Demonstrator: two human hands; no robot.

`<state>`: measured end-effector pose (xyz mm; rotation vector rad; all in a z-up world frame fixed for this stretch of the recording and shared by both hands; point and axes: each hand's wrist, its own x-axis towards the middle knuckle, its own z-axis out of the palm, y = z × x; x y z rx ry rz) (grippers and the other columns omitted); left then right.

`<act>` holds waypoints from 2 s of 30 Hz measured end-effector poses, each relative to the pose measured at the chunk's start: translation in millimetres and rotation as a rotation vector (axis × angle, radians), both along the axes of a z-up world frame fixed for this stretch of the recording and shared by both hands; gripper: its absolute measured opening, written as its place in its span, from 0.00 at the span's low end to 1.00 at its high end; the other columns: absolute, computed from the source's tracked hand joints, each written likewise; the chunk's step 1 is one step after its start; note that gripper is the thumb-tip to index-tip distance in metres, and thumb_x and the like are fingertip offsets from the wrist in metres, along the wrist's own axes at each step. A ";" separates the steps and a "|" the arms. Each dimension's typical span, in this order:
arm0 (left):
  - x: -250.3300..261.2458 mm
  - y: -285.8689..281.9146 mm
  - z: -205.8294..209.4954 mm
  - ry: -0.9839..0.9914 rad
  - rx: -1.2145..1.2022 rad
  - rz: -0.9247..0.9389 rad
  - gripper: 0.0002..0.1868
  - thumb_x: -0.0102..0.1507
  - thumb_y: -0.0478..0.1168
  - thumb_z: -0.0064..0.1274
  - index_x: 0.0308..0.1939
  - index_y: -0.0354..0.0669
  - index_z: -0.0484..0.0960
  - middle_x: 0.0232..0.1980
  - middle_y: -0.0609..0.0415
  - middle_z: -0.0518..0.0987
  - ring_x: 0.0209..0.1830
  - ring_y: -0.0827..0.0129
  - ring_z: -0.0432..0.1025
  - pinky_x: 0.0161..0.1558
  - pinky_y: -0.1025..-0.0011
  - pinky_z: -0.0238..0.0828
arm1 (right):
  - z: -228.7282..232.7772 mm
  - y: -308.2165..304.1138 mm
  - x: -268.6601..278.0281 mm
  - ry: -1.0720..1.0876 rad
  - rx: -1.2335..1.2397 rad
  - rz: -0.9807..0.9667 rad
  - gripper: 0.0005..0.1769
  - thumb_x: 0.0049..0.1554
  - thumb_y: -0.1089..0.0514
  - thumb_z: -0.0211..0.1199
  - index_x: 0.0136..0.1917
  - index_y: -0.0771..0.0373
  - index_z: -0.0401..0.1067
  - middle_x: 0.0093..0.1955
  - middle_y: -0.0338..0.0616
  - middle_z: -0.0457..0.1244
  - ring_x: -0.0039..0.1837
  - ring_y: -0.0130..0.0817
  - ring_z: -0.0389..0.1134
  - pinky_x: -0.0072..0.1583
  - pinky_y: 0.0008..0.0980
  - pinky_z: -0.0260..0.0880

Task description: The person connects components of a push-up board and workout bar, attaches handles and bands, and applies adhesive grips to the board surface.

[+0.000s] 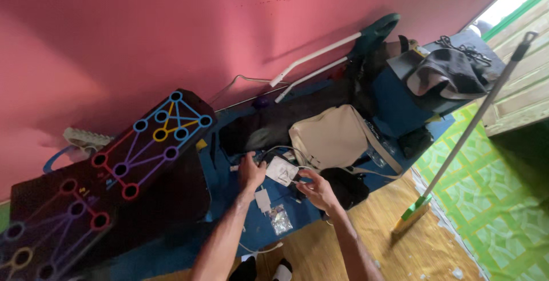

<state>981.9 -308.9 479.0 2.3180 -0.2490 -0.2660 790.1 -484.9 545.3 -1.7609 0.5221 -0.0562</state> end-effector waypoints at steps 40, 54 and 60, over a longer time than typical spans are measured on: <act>87.6 -98.7 192.0 -0.648 -0.014 -0.458 0.08 0.64 0.46 0.53 0.36 0.48 0.78 0.36 0.55 0.81 0.40 0.53 0.76 0.40 0.47 0.63 | 42.1 -11.2 141.8 0.018 0.690 -0.423 0.40 0.58 0.39 0.61 0.76 0.54 0.54 0.76 0.50 0.56 0.66 0.49 0.66 0.49 0.49 0.79; 41.8 -145.4 243.4 -0.385 -0.185 -0.569 0.11 0.63 0.46 0.55 0.38 0.43 0.79 0.39 0.44 0.83 0.41 0.43 0.77 0.40 0.46 0.72 | -6.1 -51.7 140.8 -0.095 1.303 -0.594 0.66 0.53 0.13 0.65 0.70 0.79 0.60 0.50 0.64 0.55 0.39 0.58 0.64 0.41 0.58 0.76; 36.6 -164.1 268.5 -0.296 -0.179 -0.553 0.12 0.64 0.48 0.55 0.39 0.43 0.80 0.37 0.42 0.84 0.41 0.42 0.77 0.41 0.46 0.72 | 47.9 -60.6 140.4 0.057 1.137 -0.779 0.51 0.42 0.17 0.64 0.65 0.54 0.69 0.46 0.49 0.61 0.42 0.42 0.66 0.47 0.53 0.75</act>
